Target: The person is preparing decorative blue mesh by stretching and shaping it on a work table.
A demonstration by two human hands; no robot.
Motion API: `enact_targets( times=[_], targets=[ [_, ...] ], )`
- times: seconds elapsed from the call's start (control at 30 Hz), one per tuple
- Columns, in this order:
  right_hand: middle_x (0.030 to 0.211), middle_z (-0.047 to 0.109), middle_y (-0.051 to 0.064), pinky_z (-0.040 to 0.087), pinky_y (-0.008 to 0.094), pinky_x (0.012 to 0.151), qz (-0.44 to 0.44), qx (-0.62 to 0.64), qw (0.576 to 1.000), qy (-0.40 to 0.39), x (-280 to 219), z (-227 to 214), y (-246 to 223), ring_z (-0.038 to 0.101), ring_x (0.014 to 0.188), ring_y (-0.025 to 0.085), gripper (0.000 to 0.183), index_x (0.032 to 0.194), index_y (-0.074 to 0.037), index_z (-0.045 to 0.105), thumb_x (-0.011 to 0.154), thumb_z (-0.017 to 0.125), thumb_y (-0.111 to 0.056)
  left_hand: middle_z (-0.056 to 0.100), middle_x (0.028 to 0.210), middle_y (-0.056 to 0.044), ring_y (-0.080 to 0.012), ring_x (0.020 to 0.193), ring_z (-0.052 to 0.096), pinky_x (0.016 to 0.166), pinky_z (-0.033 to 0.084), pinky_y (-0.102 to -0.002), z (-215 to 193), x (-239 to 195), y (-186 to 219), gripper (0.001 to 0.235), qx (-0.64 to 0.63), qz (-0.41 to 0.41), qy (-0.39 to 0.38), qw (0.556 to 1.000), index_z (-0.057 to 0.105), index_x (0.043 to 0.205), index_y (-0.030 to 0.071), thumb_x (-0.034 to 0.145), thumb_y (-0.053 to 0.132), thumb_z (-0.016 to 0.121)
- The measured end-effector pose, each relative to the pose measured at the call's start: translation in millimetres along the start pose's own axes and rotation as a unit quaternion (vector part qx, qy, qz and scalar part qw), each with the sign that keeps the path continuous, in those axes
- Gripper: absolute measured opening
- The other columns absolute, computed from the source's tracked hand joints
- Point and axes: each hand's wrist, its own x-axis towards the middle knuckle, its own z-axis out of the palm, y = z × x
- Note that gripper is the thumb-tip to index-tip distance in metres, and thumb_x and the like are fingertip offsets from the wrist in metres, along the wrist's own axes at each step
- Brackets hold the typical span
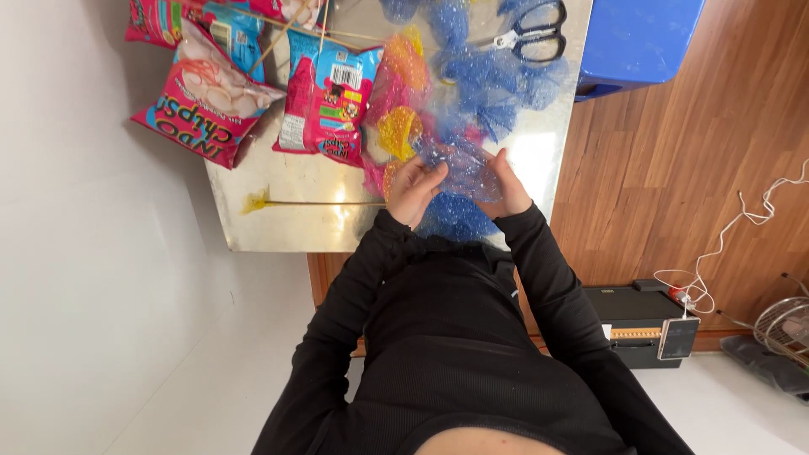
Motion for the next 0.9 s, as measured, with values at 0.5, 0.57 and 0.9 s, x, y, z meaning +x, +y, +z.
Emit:
enact_targets(
  times=[0.5, 0.57, 0.9],
  targets=[
    [0.106, 0.071, 0.007, 0.062, 0.028, 0.085, -0.135, -0.136, 0.982, 0.0, -62.5, -8.3, 20.9, 0.069, 0.095, 0.013, 0.046, 0.137, -0.002, 0.052, 0.1, 0.067, -0.026, 0.057, 0.106, -0.01, -0.0413, 0.118, 0.061, 0.101, 0.049, -0.055, 96.9, -92.0, 101.5, 0.017, 0.535, 0.184, -0.109, 0.818, 0.061, 0.109, 0.011, 0.096, 0.015, 0.073],
    [0.109, 0.072, 0.01, 0.062, 0.03, 0.084, -0.147, -0.147, 0.978, 0.004, -63.6, -14.9, 24.9, 0.071, 0.094, 0.017, 0.043, 0.134, 0.0, 0.055, 0.098, 0.069, -0.02, 0.057, 0.104, -0.014, -0.0423, 0.109, 0.064, 0.093, 0.053, -0.056, 98.3, -101.1, 100.8, 0.027, 0.562, 0.164, -0.105, 0.804, 0.061, 0.117, 0.008, 0.098, 0.024, 0.071],
    [0.123, 0.067, 0.021, 0.06, 0.042, 0.091, -0.18, -0.265, 0.947, -0.03, -98.9, 6.7, 14.6, 0.071, 0.106, 0.03, 0.063, 0.14, -0.002, 0.055, 0.086, 0.084, -0.015, 0.078, 0.101, -0.009, -0.0098, 0.094, 0.07, 0.078, 0.059, -0.025, 98.3, -119.7, 113.0, 0.04, 0.264, 0.162, -0.056, 0.949, 0.059, 0.133, 0.012, 0.098, 0.019, 0.078]
  ],
)
